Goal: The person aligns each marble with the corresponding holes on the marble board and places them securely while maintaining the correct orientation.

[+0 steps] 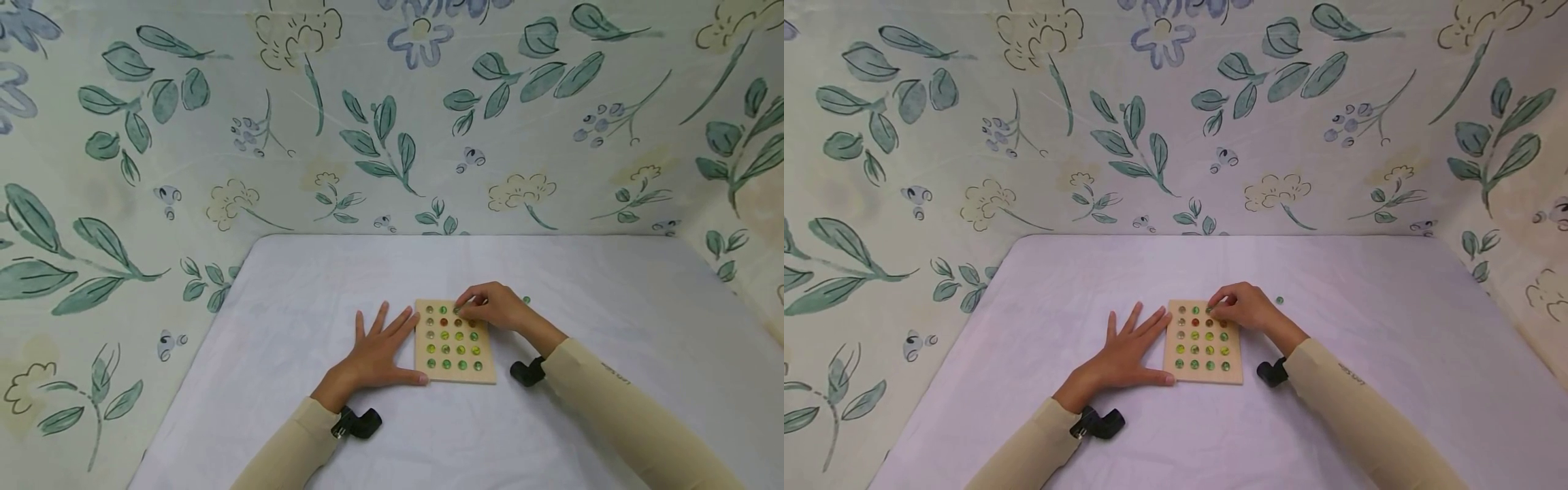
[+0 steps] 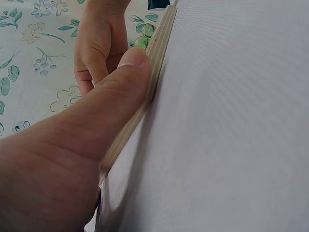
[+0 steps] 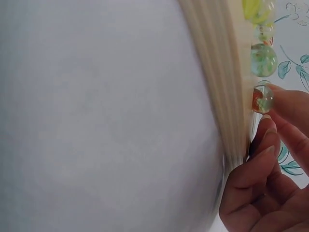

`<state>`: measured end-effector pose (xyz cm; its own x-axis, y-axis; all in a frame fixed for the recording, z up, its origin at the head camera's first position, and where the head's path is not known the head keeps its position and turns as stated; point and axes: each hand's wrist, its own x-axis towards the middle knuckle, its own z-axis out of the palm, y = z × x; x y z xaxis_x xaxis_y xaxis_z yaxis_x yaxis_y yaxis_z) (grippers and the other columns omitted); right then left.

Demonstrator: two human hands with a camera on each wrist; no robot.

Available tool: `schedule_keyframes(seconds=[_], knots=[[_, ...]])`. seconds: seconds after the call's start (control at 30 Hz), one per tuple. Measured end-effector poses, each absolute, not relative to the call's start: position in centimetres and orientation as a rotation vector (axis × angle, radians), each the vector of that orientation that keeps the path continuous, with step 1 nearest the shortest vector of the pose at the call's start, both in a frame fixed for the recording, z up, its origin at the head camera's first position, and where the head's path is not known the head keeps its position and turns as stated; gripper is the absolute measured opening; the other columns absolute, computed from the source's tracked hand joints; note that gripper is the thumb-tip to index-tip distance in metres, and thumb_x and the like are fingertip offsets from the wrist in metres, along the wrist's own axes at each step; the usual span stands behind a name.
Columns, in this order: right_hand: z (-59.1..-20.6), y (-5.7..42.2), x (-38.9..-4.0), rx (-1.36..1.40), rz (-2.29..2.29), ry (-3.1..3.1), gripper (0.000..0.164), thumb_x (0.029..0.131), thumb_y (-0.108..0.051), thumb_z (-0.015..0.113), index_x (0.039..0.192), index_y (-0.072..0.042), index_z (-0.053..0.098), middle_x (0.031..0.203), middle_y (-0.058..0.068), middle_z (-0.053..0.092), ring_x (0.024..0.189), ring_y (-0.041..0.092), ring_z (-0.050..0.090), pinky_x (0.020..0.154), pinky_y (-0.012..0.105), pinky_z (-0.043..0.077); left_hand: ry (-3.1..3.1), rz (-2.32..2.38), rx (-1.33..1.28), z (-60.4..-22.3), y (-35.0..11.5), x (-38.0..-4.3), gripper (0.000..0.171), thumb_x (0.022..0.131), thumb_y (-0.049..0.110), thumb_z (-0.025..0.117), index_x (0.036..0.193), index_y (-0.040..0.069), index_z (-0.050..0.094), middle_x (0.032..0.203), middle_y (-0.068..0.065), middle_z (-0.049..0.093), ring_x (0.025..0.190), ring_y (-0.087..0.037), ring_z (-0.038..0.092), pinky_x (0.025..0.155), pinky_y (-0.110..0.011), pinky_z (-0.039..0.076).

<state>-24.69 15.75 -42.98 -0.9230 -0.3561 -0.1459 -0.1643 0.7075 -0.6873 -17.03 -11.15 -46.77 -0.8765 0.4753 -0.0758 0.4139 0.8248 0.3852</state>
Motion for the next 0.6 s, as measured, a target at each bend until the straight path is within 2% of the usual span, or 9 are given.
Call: schedule_keyframes(seconds=[0.6], knots=[[-43.01,15.74,-24.62,-0.409,-1.043,2.655,0.018,0.087,-0.018,0.073,0.104,-0.012,0.074,0.08,0.004,0.064,0.069,0.018,0.053,0.059,0.029,0.044,2.839,0.545,0.696,-46.87,-11.12,-17.0,0.111,0.069,0.083,0.057,0.156,0.031,0.011,0.161,0.01,0.006,0.146,-0.032,-0.012,0.105,-0.067,-0.015]])
